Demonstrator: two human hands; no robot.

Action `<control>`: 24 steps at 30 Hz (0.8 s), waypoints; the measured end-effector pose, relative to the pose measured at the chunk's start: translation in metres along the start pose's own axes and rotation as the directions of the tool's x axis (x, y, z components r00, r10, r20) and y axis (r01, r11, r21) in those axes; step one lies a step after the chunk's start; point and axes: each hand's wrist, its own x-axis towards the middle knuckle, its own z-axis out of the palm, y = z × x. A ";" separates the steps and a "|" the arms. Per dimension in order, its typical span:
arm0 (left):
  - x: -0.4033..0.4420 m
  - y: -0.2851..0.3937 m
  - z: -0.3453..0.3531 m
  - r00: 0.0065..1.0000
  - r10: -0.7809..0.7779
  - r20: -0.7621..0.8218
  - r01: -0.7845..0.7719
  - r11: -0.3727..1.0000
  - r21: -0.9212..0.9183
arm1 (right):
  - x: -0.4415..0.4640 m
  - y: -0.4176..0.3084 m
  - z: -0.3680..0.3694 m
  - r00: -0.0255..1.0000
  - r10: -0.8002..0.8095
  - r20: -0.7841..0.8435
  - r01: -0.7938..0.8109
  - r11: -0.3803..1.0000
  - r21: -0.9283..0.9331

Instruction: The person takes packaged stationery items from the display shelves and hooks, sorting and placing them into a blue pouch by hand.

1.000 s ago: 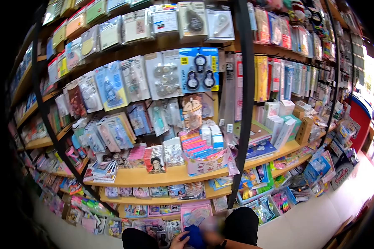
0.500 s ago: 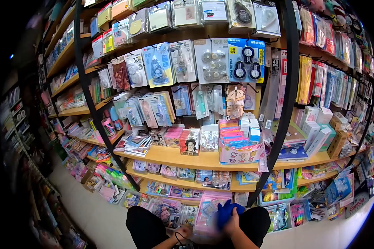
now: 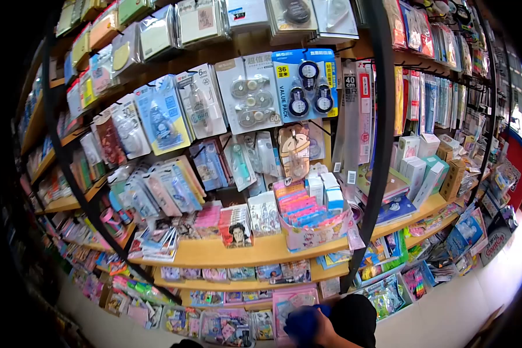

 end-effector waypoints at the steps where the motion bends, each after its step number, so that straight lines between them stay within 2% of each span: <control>1: 0.018 -0.002 -0.007 1.000 -0.003 -0.009 0.003 1.000 0.001 | 0.002 0.007 0.004 1.000 -0.007 -0.014 0.007 0.999 0.033; 2: 0.035 -0.005 -0.013 1.000 -0.007 -0.012 0.007 1.000 0.003 | 0.007 0.009 0.003 0.995 0.003 -0.096 -0.010 0.997 -0.073; 5: 0.085 -0.020 -0.026 1.000 -0.021 -0.007 0.021 1.000 0.021 | 0.028 0.024 -0.010 0.968 0.013 -0.251 -0.048 0.990 -0.131; 6: 0.099 -0.027 -0.026 1.000 -0.028 0.008 0.027 0.999 0.034 | 0.045 0.030 -0.055 0.983 0.084 -0.164 -0.047 0.975 0.216; 9: 0.127 -0.047 -0.022 0.997 -0.052 0.059 0.049 0.997 0.058 | 0.050 0.039 -0.048 0.975 0.112 -0.194 -0.153 0.966 -0.209; 10: 0.132 -0.052 -0.019 0.995 -0.056 0.083 0.051 0.997 0.061 | 0.042 0.040 0.009 0.939 0.099 -0.330 -0.148 0.981 -0.128; 11: 0.134 -0.054 -0.018 0.993 -0.054 0.103 0.048 0.997 0.061 | 0.045 0.045 0.008 0.930 0.091 -0.355 -0.136 0.985 -0.104; 16: 0.126 -0.067 -0.013 0.979 -0.019 0.203 0.011 0.999 0.041 | 0.062 0.083 -0.001 0.909 0.014 -0.417 -0.002 1.000 0.030; 19: 0.105 -0.079 -0.014 0.961 0.013 0.275 -0.020 1.000 0.022 | 0.055 0.110 0.034 0.845 -0.129 -0.518 0.118 0.992 -0.054; 22: 0.074 -0.097 -0.016 0.934 0.049 0.354 -0.052 0.999 0.000 | 0.058 0.154 0.021 0.699 -0.269 -0.662 0.211 0.963 -0.168; 24: 0.047 -0.110 -0.020 0.911 0.073 0.406 -0.069 0.997 -0.024 | 0.056 0.184 0.023 0.652 -0.350 -0.673 0.297 0.934 -0.198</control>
